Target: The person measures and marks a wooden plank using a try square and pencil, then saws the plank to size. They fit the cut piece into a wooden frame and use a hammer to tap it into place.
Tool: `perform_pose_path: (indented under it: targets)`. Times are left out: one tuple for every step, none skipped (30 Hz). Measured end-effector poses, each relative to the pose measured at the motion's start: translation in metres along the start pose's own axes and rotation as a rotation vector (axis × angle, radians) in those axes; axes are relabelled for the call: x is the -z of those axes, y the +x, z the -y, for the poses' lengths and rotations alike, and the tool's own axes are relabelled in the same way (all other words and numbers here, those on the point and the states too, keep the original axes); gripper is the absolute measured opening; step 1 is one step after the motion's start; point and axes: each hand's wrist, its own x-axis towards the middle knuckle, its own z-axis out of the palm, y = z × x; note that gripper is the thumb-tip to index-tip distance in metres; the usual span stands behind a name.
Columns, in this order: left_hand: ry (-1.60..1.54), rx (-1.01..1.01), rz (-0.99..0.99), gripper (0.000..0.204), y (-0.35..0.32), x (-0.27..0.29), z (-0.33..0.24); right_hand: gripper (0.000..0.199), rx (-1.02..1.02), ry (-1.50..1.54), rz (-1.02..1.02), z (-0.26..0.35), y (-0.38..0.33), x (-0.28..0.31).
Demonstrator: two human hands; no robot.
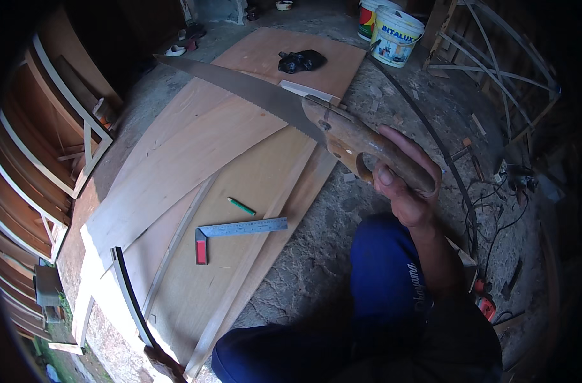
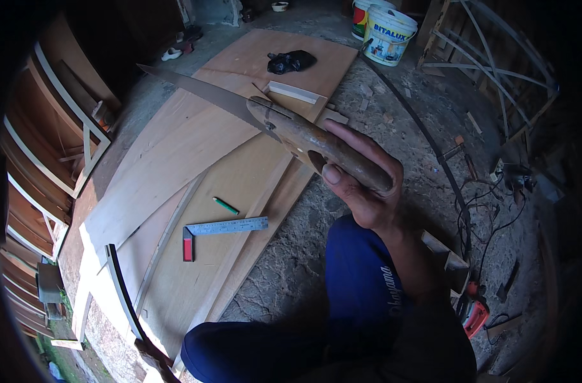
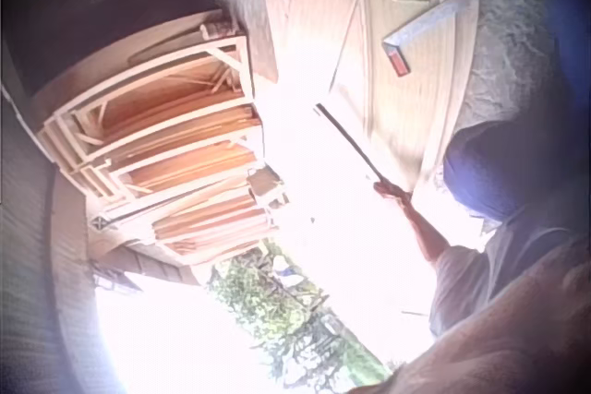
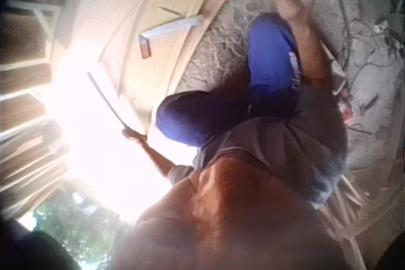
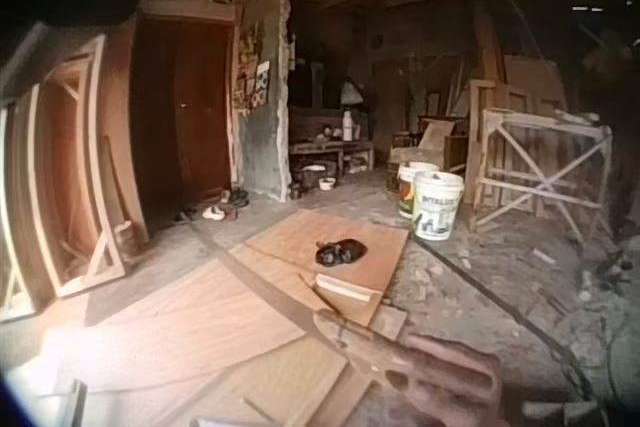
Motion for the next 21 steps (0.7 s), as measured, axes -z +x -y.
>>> perform_pose_path:
  targets:
    - [-0.155, -0.059, -0.090, 0.035, -0.013, 0.005, -0.032, 0.054, -0.042, 0.025, -0.019, -0.004, 0.000, 0.006]
    - [-0.095, -0.117, -0.014, 0.033, -0.011, -0.006, -0.038, 0.055, -0.060, 0.056, -0.009, -0.004, 0.003, 0.014]
    - [-0.189, -0.195, 0.002, 0.030, -0.021, 0.014, -0.083, 0.057, -0.013, 0.078, -0.020, -0.020, -0.002, 0.025]
    - [-0.121, -0.167, 0.117, 0.026, -0.018, 0.015, -0.074, 0.059, 0.043, 0.111, -0.025, -0.026, -0.006, 0.039]
    - [-0.111, -0.144, 0.155, 0.023, -0.022, 0.012, -0.091, 0.061, 0.015, 0.127, -0.027, -0.032, -0.011, 0.052]
    - [-0.124, -0.089, 0.192, 0.021, -0.026, 0.013, -0.101, 0.063, -0.007, 0.145, -0.030, -0.035, -0.015, 0.060]
    - [-0.093, -0.096, 0.157, 0.021, -0.032, 0.019, -0.106, 0.062, -0.081, 0.225, -0.057, -0.037, -0.018, 0.058]
    - [-0.087, -0.036, 0.198, 0.023, -0.036, 0.026, -0.105, 0.062, -0.163, 0.309, -0.075, -0.041, -0.022, 0.055]
    - [-0.044, -0.083, 0.105, 0.024, -0.044, 0.028, -0.092, 0.066, -0.174, 0.371, -0.074, -0.049, -0.027, 0.053]
    - [-0.027, -0.049, 0.138, 0.023, -0.051, 0.030, -0.082, 0.039, -0.198, 0.370, -0.034, -0.059, -0.032, 0.053]
    - [-0.037, 0.052, 0.159, 0.025, -0.058, 0.037, -0.075, 0.016, -0.226, 0.372, 0.001, -0.071, -0.038, 0.056]
    - [-0.037, 0.098, 0.120, 0.028, -0.066, 0.046, -0.069, 0.026, -0.258, 0.375, 0.033, -0.085, -0.044, 0.061]
    - [0.000, 0.138, 0.119, 0.036, -0.071, 0.052, -0.066, 0.027, -0.127, 0.306, 0.195, -0.091, -0.038, 0.059]
    - [0.042, 0.171, 0.129, 0.044, -0.078, 0.064, -0.057, 0.028, 0.049, 0.136, 0.290, -0.099, -0.035, 0.047]
    - [0.043, 0.225, 0.084, 0.044, -0.088, 0.068, -0.035, 0.029, 0.252, -0.049, 0.363, -0.093, -0.027, 0.032]
    - [0.065, 0.277, 0.036, 0.045, -0.104, 0.076, -0.012, 0.027, 0.322, -0.065, 0.404, -0.097, -0.024, 0.012]
    - [0.054, 0.364, -0.003, 0.043, -0.120, 0.079, 0.007, 0.026, 0.403, -0.094, 0.438, -0.092, -0.020, -0.008]
    - [0.046, 0.431, -0.005, 0.044, -0.134, 0.086, 0.027, 0.023, 0.348, 0.023, 0.457, -0.088, -0.022, -0.032]
    - [0.028, 0.495, 0.001, 0.045, -0.143, 0.089, 0.042, 0.013, 0.291, 0.130, 0.492, -0.087, -0.022, -0.053]
    - [0.011, 0.562, 0.010, 0.046, -0.155, 0.091, 0.055, 0.014, 0.229, 0.241, 0.524, -0.087, -0.021, -0.074]
    - [0.040, 0.597, 0.012, 0.049, -0.163, 0.091, 0.067, 0.034, 0.164, 0.355, 0.567, -0.090, -0.024, -0.095]
